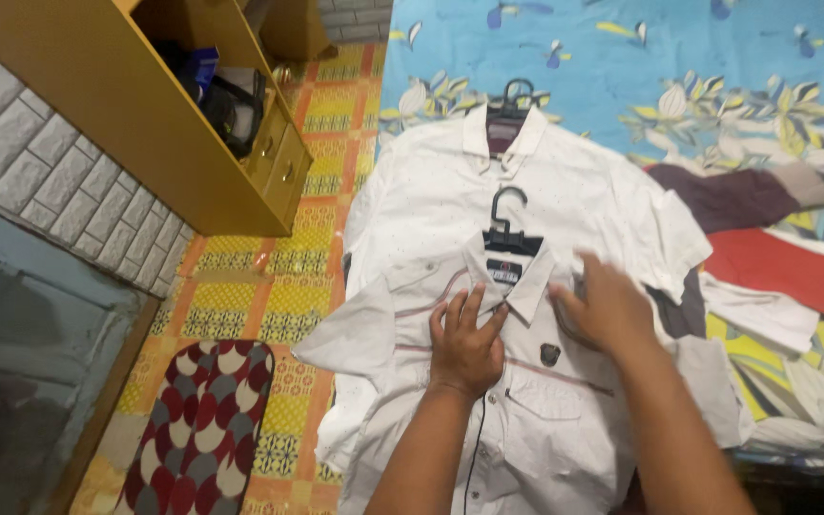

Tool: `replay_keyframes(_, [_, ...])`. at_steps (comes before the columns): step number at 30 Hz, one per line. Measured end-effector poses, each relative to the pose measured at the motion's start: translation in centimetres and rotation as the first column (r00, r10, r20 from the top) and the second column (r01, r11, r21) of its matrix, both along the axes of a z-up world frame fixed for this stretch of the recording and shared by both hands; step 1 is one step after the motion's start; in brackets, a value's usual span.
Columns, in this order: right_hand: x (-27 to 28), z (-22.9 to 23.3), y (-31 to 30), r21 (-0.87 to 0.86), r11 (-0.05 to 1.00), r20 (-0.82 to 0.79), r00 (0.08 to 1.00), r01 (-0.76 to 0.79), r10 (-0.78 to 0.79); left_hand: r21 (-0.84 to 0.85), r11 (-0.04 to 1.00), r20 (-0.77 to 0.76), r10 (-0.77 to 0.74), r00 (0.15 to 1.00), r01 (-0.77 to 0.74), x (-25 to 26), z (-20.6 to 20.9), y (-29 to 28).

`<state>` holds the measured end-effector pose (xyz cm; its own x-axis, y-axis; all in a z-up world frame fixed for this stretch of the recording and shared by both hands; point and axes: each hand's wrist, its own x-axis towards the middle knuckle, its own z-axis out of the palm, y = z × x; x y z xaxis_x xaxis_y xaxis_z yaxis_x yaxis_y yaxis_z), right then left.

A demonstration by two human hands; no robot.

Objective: The person sits on the floor and picks up shirts from a pile, placing them onto hangers. They then stand up and hang the shirts on a rack inside a wardrobe.

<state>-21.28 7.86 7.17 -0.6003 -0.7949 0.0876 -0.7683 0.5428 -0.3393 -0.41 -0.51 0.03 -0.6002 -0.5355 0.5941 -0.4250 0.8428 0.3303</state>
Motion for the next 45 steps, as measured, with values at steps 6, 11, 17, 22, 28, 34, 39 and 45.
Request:
replay_keyframes(6, [3.4, -3.5, 1.5, -0.183, 0.983, -0.3, 0.95, 0.03, -0.085, -0.031, 0.999, -0.036, -0.008, 0.999, 0.007, 0.0, -0.7, -0.2])
replay_keyframes(11, [4.6, 0.2, 2.2, 0.008, 0.99, -0.141, 0.981, -0.138, 0.137, 0.165, 0.986, 0.112, -0.028, 0.993, 0.009, -0.1, 0.5, -0.3])
replay_keyframes(17, [8.6, 7.0, 6.1, -0.081, 0.965, -0.214, 0.95, -0.248, 0.227, -0.052, 0.995, -0.177, -0.095, 0.98, 0.087, 3.6, 4.0, 2.9])
replay_keyframes(22, [8.4, 18.7, 7.0, -0.256, 0.909, -0.262, 0.929, -0.328, 0.261, -0.258, 0.936, -0.13, -0.281, 0.951, 0.241, 10.7, 12.8, 1.7])
replay_keyframes(28, [11.3, 34.1, 8.0, -0.416, 0.804, -0.475, 0.856, -0.424, 0.206, -0.582, 0.802, -0.166, -0.283, 0.945, 0.138, 16.8, 28.9, -0.8])
replay_keyframes(34, [13.6, 47.0, 9.6, -0.551, 0.665, -0.635, 0.77, -0.503, 0.056, -0.788, 0.608, -0.321, -0.267, 0.909, -0.1, 20.7, 42.2, -0.6])
replay_keyframes(39, [16.3, 53.4, 12.1, -0.578, 0.626, -0.696, 0.717, -0.523, -0.043, -0.837, 0.505, -0.368, -0.232, 0.9, -0.211, 22.8, 48.6, 1.2])
replay_keyframes(45, [17.7, 54.6, 16.7, -0.576, 0.604, -0.732, 0.677, -0.551, -0.079, -0.799, 0.538, -0.457, -0.249, 0.854, -0.27, 22.1, 50.2, 5.6])
